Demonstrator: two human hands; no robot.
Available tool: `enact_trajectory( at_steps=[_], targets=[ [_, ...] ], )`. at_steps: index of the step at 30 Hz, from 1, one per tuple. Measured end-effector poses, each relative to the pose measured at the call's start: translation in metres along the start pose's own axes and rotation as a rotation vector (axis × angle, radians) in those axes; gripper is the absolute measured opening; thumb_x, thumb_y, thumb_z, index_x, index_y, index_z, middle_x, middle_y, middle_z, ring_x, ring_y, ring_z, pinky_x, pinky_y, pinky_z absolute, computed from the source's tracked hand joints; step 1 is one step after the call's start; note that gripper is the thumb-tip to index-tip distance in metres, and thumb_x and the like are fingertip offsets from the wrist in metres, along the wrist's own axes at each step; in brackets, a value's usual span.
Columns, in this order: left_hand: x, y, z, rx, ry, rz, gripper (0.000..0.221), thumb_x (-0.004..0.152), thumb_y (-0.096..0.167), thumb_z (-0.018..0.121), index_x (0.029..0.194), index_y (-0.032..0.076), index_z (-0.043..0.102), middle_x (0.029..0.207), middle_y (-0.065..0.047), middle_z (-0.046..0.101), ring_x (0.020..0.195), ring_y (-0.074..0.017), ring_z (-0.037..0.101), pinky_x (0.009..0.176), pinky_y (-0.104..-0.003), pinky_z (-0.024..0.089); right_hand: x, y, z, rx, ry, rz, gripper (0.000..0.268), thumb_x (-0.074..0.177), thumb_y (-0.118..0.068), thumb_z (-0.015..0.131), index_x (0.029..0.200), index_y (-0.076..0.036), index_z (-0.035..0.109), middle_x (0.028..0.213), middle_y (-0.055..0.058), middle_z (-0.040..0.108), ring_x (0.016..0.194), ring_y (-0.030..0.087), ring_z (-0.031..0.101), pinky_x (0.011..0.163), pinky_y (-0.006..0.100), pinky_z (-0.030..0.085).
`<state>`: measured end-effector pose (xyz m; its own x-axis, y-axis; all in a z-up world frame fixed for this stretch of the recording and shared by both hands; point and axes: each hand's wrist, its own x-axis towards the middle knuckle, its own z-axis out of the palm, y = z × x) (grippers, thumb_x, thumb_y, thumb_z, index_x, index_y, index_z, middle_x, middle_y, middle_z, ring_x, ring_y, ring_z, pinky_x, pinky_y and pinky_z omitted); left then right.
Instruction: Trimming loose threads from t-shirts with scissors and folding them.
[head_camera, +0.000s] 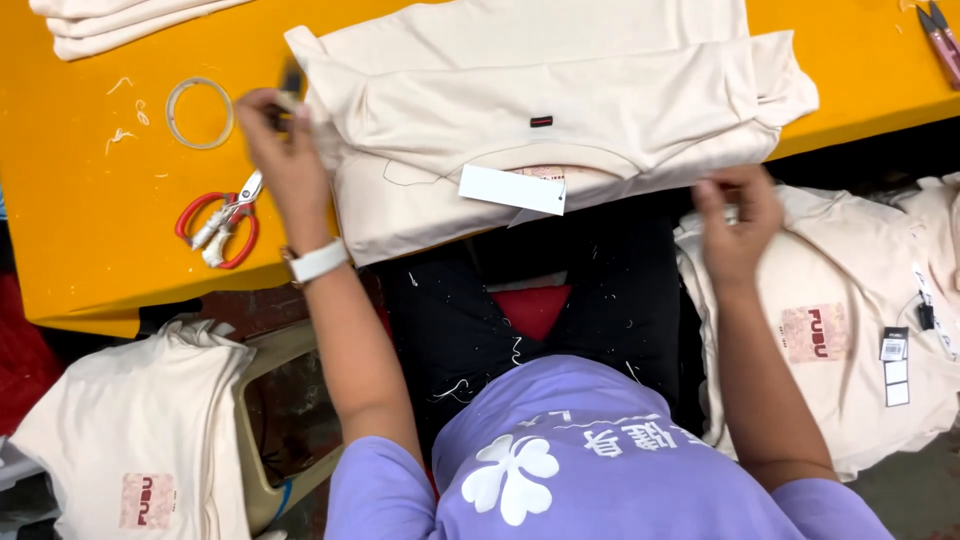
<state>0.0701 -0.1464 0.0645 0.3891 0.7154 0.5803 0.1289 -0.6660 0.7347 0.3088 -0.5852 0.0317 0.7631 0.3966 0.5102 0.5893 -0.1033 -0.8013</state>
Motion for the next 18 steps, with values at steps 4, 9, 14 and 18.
enact_trajectory(
  at_steps=[4,9,14,18],
  targets=[
    [-0.034,0.058,0.035,-0.095,-0.350,-0.013,0.036,0.110,0.037,0.047,0.128,0.007,0.056,0.123,-0.010,0.061,0.117,-0.0272,0.058,0.101,-0.038,0.044,-0.002,-0.057,0.050,-0.187,-0.146,-0.298,0.017,0.102,-0.011,0.069,0.113,0.001,0.066,0.109,0.017,0.064,0.103,0.035,0.059,0.094,0.044,0.043],
    [-0.064,0.094,0.037,-0.164,-0.508,-0.180,0.020,0.107,0.010,0.050,0.126,0.005,0.048,0.104,-0.023,0.069,0.100,-0.0433,0.067,0.088,-0.055,0.049,-0.016,-0.066,0.093,-0.197,-0.371,-0.371,0.036,0.097,-0.027,0.069,0.129,-0.010,0.066,0.130,0.009,0.066,0.126,0.031,0.055,0.110,0.050,0.024],
    [-0.075,0.075,0.019,-0.243,-0.431,-0.208,0.014,0.109,0.015,0.048,0.122,0.010,0.048,0.102,-0.011,0.071,0.087,-0.0227,0.060,0.079,-0.037,0.048,-0.018,-0.024,0.070,-0.005,-0.405,-0.366,0.025,0.092,-0.020,0.053,0.100,-0.025,0.076,0.091,-0.009,0.073,0.105,0.017,0.067,0.112,0.048,0.017],
    [-0.082,0.080,0.016,-0.162,-0.413,-0.179,0.022,0.109,0.025,0.047,0.122,0.008,0.049,0.101,-0.008,0.072,0.089,-0.0220,0.065,0.076,-0.034,0.049,0.030,0.002,0.013,-0.281,-0.067,-0.381,0.039,0.081,0.007,0.051,0.114,0.000,0.069,0.112,0.018,0.067,0.104,0.039,0.058,0.099,0.047,0.033]
  ],
)
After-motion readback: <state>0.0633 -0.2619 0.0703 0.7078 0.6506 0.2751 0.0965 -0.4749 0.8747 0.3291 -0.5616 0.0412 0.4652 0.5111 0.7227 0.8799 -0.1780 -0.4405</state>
